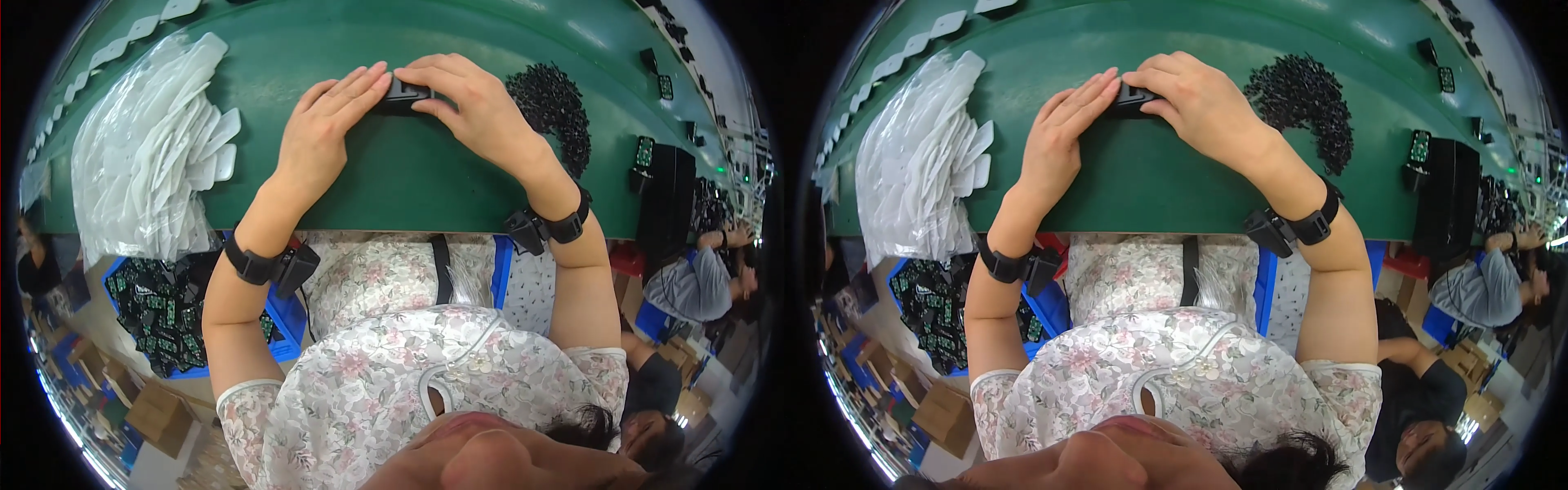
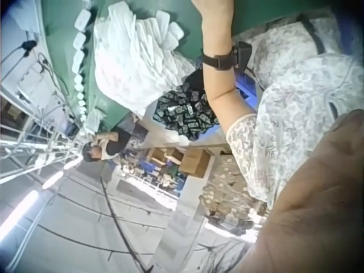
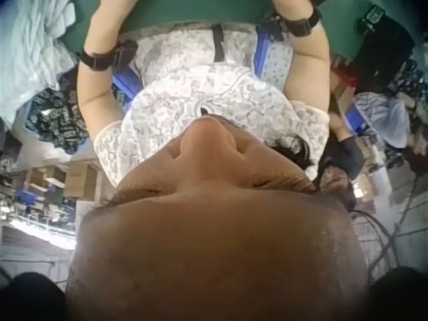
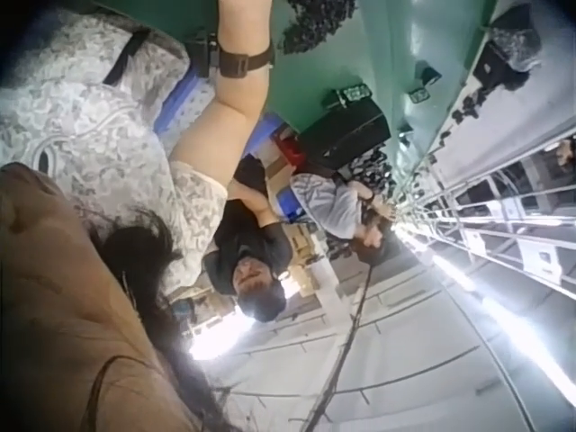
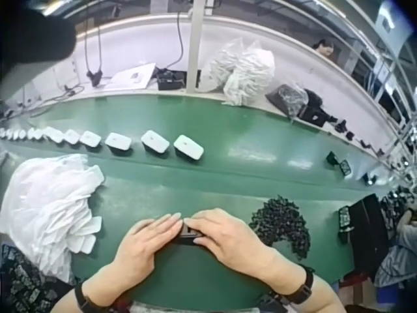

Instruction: Assembling electronic devices by inserting components into plastic housings and securing them with an electric screwdriver.

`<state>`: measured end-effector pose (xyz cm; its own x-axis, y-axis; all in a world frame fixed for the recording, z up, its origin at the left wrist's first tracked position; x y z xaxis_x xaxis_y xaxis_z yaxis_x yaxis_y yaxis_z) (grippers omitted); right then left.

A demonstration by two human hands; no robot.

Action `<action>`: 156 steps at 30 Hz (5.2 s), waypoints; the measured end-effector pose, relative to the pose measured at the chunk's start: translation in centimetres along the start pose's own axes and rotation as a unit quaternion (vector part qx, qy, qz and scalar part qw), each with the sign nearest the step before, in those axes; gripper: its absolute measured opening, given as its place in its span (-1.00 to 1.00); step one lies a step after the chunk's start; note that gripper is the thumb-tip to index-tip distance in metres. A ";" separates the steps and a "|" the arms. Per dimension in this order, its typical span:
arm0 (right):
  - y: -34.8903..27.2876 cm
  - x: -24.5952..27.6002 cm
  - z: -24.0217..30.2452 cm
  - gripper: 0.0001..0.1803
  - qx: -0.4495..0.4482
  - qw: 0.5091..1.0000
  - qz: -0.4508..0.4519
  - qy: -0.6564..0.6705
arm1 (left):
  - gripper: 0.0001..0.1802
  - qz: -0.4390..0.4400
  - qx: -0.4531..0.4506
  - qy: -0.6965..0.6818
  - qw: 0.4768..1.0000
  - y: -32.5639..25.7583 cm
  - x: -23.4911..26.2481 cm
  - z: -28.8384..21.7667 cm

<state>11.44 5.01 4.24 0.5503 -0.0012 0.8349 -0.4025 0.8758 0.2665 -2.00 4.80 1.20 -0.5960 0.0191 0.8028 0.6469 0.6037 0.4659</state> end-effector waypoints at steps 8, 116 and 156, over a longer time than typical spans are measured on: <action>-0.6 0.5 -0.4 -0.63 0.001 0.999 -0.023 -0.040 | -0.37 0.020 -0.017 0.059 0.998 0.9 -0.7 -0.8; 7.6 9.9 -25.7 -0.58 -0.302 0.942 -0.022 0.147 | -0.60 0.018 0.171 0.337 0.926 -5.8 10.3 3.1; -5.8 2.3 -6.1 -0.86 -0.110 0.972 -0.105 -0.179 | -0.57 0.104 0.184 0.031 0.977 3.3 -0.4 5.4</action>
<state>19.51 2.87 1.68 0.2974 -0.3253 0.8976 -0.1208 0.9198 0.3734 -2.12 11.08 0.42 -0.4320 0.1302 0.8924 0.5300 0.8373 0.1344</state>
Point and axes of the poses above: each hand's wrist, its own y-axis towards the middle knuckle, its own x-axis out of the back of the hand, z = x × y, the point moved 8 cm from there along y, towards the middle knuckle, and after that the axes turned 6 degrees about -x, right-handed, at the moved point
